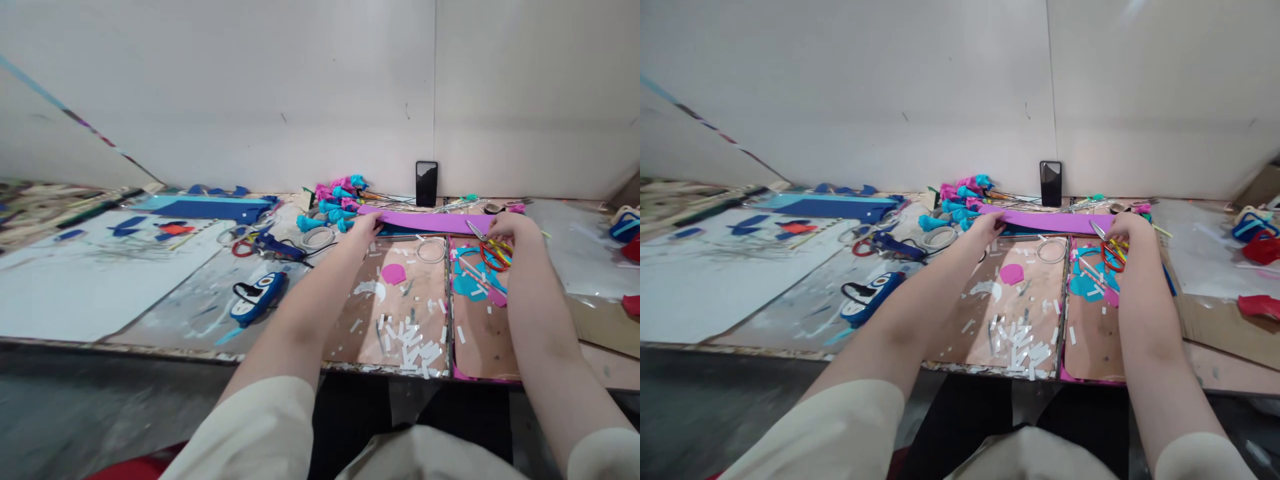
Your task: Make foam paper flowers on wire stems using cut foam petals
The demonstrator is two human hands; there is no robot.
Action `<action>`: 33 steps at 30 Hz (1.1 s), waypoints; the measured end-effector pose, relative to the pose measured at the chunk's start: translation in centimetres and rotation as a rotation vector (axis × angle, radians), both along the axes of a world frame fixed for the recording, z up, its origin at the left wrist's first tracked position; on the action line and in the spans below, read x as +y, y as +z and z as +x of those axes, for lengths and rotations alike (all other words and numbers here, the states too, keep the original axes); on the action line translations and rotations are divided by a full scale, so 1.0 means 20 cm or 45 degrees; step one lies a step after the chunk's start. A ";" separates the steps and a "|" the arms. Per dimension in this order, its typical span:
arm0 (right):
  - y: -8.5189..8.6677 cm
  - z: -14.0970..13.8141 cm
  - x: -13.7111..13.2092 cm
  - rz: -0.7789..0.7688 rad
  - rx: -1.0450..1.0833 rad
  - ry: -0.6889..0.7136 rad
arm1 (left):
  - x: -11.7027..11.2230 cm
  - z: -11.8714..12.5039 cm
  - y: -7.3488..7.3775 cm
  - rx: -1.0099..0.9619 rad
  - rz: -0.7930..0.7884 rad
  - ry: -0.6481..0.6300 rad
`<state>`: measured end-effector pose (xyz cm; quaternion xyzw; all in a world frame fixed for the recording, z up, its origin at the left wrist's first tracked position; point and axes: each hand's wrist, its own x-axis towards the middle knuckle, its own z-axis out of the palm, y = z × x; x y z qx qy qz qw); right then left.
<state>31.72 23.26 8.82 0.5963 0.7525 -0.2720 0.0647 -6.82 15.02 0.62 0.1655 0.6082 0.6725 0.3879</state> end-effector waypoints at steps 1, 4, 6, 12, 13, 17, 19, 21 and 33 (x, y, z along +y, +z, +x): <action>0.00 0.00 0.00 0.001 0.004 0.001 | 0.01 0.02 -0.01 0.027 0.026 -0.002; 0.00 0.00 0.00 -0.012 0.012 0.007 | 0.03 0.06 -0.02 0.145 0.134 -0.043; 0.00 0.00 0.00 -0.031 0.006 0.018 | 0.04 0.08 -0.01 0.245 0.212 -0.087; -0.02 -0.02 -0.04 -0.167 -0.075 0.061 | 0.04 0.17 0.02 0.490 0.372 -0.261; -0.03 -0.02 -0.04 -0.175 -0.099 0.064 | 0.04 0.18 0.02 0.517 0.390 -0.283; -0.06 -0.05 -0.06 -0.127 -0.220 0.082 | -0.03 0.19 0.05 0.594 0.463 -0.336; -0.07 -0.05 -0.05 -0.082 -0.280 0.095 | -0.09 0.18 0.06 0.609 0.496 -0.342; -0.08 -0.06 -0.04 -0.049 -0.324 0.098 | -0.14 0.16 0.07 0.605 0.505 -0.339; -0.06 -0.05 -0.07 -0.063 -0.450 -0.076 | -0.21 -0.02 -0.15 0.026 0.293 -0.198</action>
